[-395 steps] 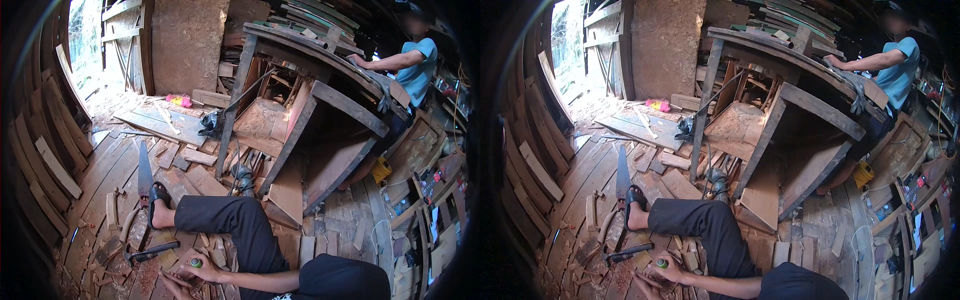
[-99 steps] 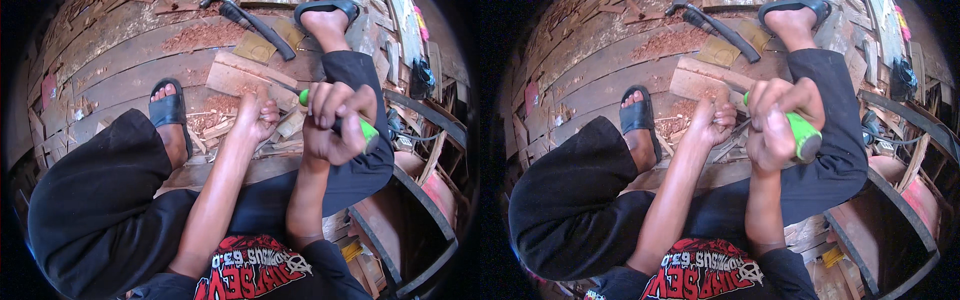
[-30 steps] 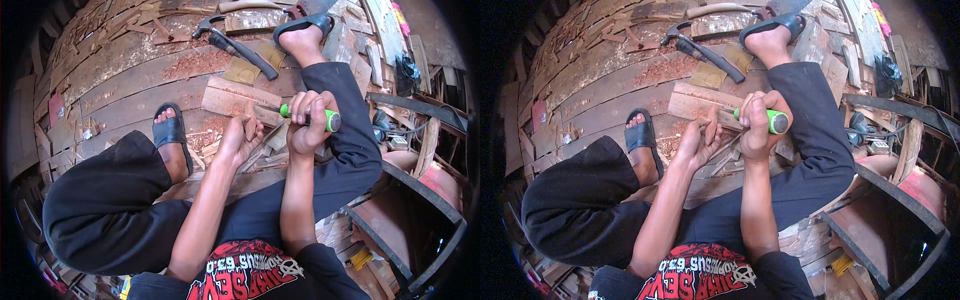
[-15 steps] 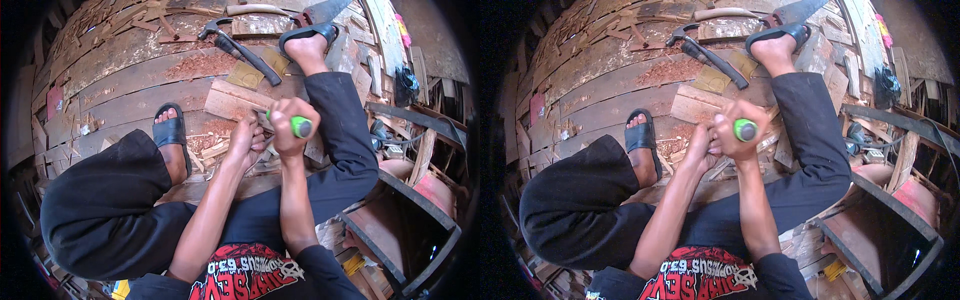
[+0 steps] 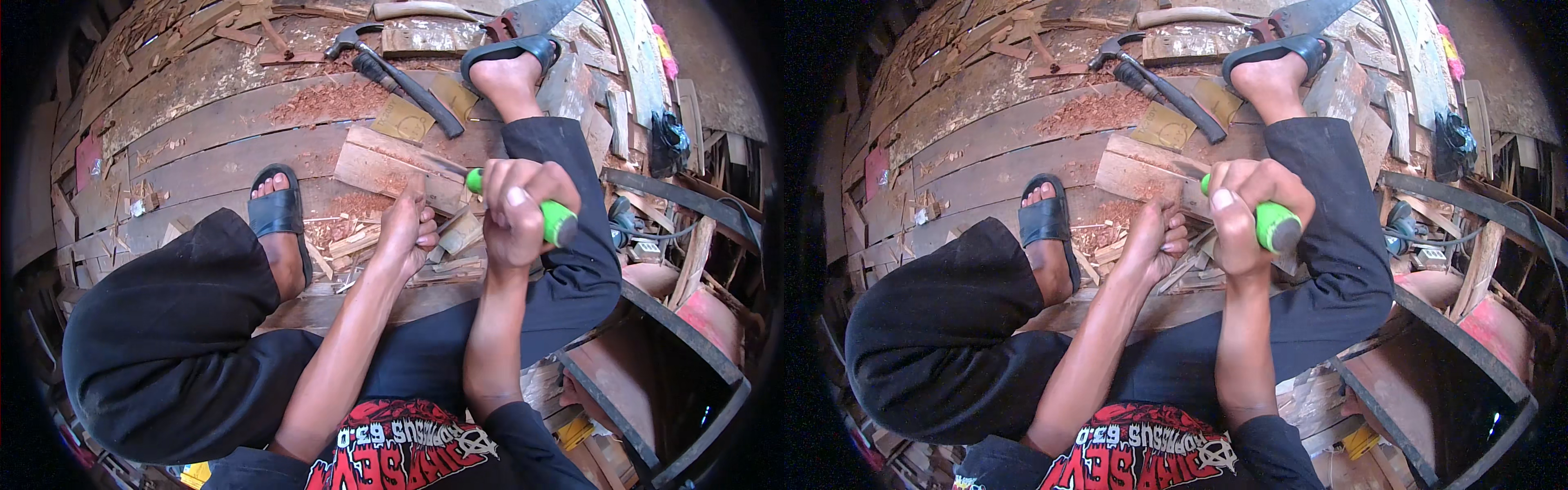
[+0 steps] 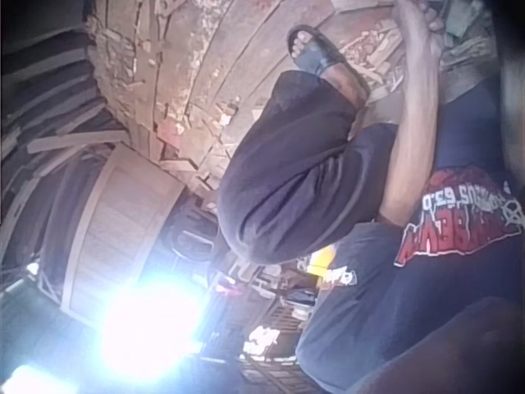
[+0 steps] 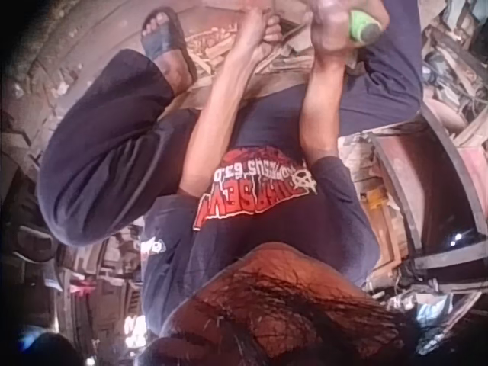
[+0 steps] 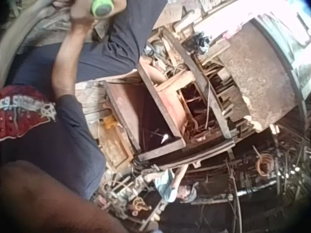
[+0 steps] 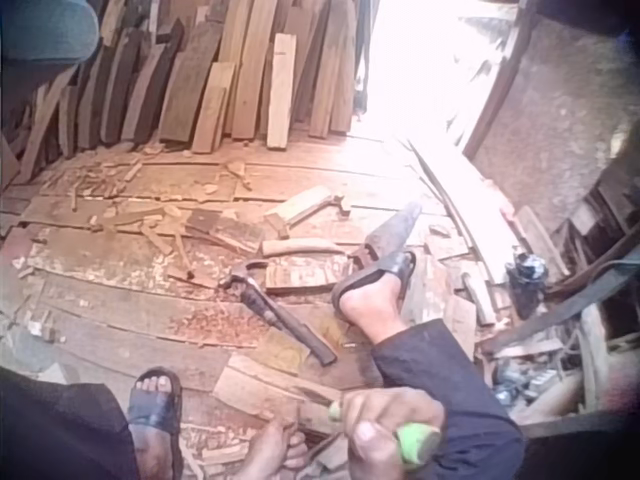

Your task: The person sands a piece of wood using sandpaper and then carves the wooden piece using a knife.

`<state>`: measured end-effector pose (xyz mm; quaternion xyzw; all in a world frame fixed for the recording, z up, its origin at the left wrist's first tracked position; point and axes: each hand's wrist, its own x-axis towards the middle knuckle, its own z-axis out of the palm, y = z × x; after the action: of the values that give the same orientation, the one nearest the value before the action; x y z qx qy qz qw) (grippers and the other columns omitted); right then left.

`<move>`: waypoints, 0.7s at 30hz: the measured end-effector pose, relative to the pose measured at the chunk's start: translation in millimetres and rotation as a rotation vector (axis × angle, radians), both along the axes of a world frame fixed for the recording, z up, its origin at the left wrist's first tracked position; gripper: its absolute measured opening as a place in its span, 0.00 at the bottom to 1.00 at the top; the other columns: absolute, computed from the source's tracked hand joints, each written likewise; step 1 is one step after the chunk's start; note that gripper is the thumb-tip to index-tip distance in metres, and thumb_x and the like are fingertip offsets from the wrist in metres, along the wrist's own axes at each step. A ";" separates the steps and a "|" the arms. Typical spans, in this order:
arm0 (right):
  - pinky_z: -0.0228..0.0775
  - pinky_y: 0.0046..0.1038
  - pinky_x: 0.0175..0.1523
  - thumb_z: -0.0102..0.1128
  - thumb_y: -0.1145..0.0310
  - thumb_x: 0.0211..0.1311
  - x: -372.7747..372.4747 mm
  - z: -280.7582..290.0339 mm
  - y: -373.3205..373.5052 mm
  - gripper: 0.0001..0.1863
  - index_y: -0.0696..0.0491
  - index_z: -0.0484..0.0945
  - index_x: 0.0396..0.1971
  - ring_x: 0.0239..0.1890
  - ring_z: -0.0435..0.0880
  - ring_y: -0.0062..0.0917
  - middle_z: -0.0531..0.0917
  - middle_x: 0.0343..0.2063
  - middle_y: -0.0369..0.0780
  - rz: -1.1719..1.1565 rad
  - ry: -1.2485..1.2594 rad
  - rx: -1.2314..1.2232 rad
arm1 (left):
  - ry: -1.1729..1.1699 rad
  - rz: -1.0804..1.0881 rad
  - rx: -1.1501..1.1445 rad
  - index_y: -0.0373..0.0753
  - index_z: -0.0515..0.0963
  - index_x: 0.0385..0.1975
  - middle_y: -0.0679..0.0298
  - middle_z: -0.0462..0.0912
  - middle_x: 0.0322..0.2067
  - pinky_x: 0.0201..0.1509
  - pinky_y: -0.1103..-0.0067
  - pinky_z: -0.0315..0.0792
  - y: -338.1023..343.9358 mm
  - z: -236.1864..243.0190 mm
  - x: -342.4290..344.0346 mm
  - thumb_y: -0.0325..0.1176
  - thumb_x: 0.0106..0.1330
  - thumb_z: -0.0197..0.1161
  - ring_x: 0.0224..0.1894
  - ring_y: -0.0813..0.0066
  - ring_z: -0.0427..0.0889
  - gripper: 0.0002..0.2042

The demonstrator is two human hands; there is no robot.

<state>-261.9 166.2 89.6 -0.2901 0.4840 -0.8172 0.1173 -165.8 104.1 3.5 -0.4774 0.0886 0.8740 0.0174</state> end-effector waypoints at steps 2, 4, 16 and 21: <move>0.61 0.22 0.26 0.57 0.79 0.54 1.9 -18.2 1.8 0.13 0.52 0.61 0.17 0.16 0.64 0.17 0.67 0.15 0.33 -0.045 0.046 0.107 | -0.002 -0.005 0.016 0.47 0.65 0.32 0.76 0.59 0.20 0.12 0.88 0.48 2.6 -2.7 -1.2 0.42 0.78 0.41 0.14 0.89 0.54 0.12; 0.61 0.23 0.26 0.58 0.79 0.53 4.1 -60.2 3.7 0.14 0.53 0.63 0.16 0.19 0.65 0.17 0.69 0.16 0.33 -0.025 0.093 0.255 | 0.066 -0.017 -0.007 0.46 0.67 0.32 0.77 0.61 0.20 0.12 0.87 0.48 4.4 -4.7 -4.7 0.45 0.78 0.43 0.14 0.89 0.54 0.14; 0.55 0.23 0.23 0.56 0.80 0.54 -2.5 -46.3 -4.1 0.14 0.54 0.62 0.14 0.16 0.62 0.16 0.66 0.14 0.33 0.006 0.042 0.167 | 0.009 -0.054 -0.065 0.46 0.67 0.29 0.77 0.60 0.18 0.14 0.87 0.46 9.0 -10.3 -1.0 0.51 0.76 0.52 0.14 0.90 0.53 0.17; 0.52 0.23 0.22 0.55 0.76 0.57 0.9 -22.3 1.3 0.13 0.52 0.62 0.18 0.15 0.59 0.15 0.65 0.14 0.31 0.004 0.033 0.032 | -0.002 -0.068 -0.120 0.46 0.68 0.30 0.76 0.62 0.19 0.12 0.85 0.47 16.2 -7.7 0.3 0.50 0.77 0.49 0.13 0.89 0.55 0.17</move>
<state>-261.0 167.5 67.3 -0.3024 0.4985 -0.8042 0.1156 -165.5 120.2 -4.2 -0.4753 0.1572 0.8655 0.0187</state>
